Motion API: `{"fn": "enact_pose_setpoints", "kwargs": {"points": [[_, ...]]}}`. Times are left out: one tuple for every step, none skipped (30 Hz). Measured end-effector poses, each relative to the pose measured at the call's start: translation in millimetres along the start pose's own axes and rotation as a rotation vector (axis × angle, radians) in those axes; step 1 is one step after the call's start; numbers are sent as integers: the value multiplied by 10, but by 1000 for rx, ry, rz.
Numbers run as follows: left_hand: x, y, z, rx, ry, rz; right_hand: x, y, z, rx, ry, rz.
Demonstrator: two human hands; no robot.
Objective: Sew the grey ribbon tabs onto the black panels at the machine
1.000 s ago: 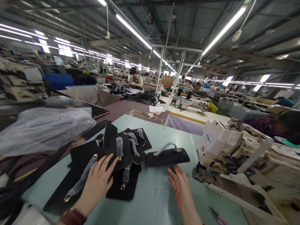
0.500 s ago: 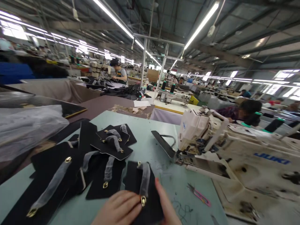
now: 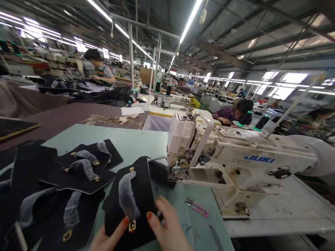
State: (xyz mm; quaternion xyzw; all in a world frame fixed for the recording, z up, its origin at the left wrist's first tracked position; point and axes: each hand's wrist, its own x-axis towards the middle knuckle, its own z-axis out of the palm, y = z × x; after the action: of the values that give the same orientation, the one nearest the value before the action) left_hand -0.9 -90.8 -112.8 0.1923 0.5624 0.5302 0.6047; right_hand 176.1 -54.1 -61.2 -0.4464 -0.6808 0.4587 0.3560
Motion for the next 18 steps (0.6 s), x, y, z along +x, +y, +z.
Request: {"fn": "enact_pose_setpoints", "kwargs": {"points": [[75,129,86,-25,9,10,10,33,-47,-22,19,47],[153,258,176,-28,5,13,25,75,-93,-12,25,96],[233,379,268,-20,-29,18,47,121,-136,23,28,135],[312,486,362,-10,-66,18,78,165,-174,68,37,160],[389,576,453,-6,-110,16,118,205,-207,109,59,175],[461,647,539,0,-157,9,164,236,-234,137,87,187],[527,700,618,6,-199,0,213,259,-256,152,115,199],[587,740,686,9,-233,-7,261,274,-271,158,140,210],[641,768,745,11,-259,-13,306,281,-282,161,164,222],[688,791,793,10,-281,-17,344,282,-288,171,184,234],[730,812,832,8,-302,-18,376,278,-290,186,204,243],[766,833,864,8,-320,-18,401,272,-289,205,221,249],[797,856,889,12,-333,-19,420,265,-284,225,237,257],[822,881,908,20,-343,-24,433,256,-277,242,250,266],[842,908,923,31,-347,-30,443,246,-269,255,260,275],[856,935,935,45,-346,-33,450,235,-260,263,266,281],[867,960,944,62,-344,-34,455,224,-251,266,273,286],[874,981,950,83,-345,-32,459,213,-242,267,277,291]]}}
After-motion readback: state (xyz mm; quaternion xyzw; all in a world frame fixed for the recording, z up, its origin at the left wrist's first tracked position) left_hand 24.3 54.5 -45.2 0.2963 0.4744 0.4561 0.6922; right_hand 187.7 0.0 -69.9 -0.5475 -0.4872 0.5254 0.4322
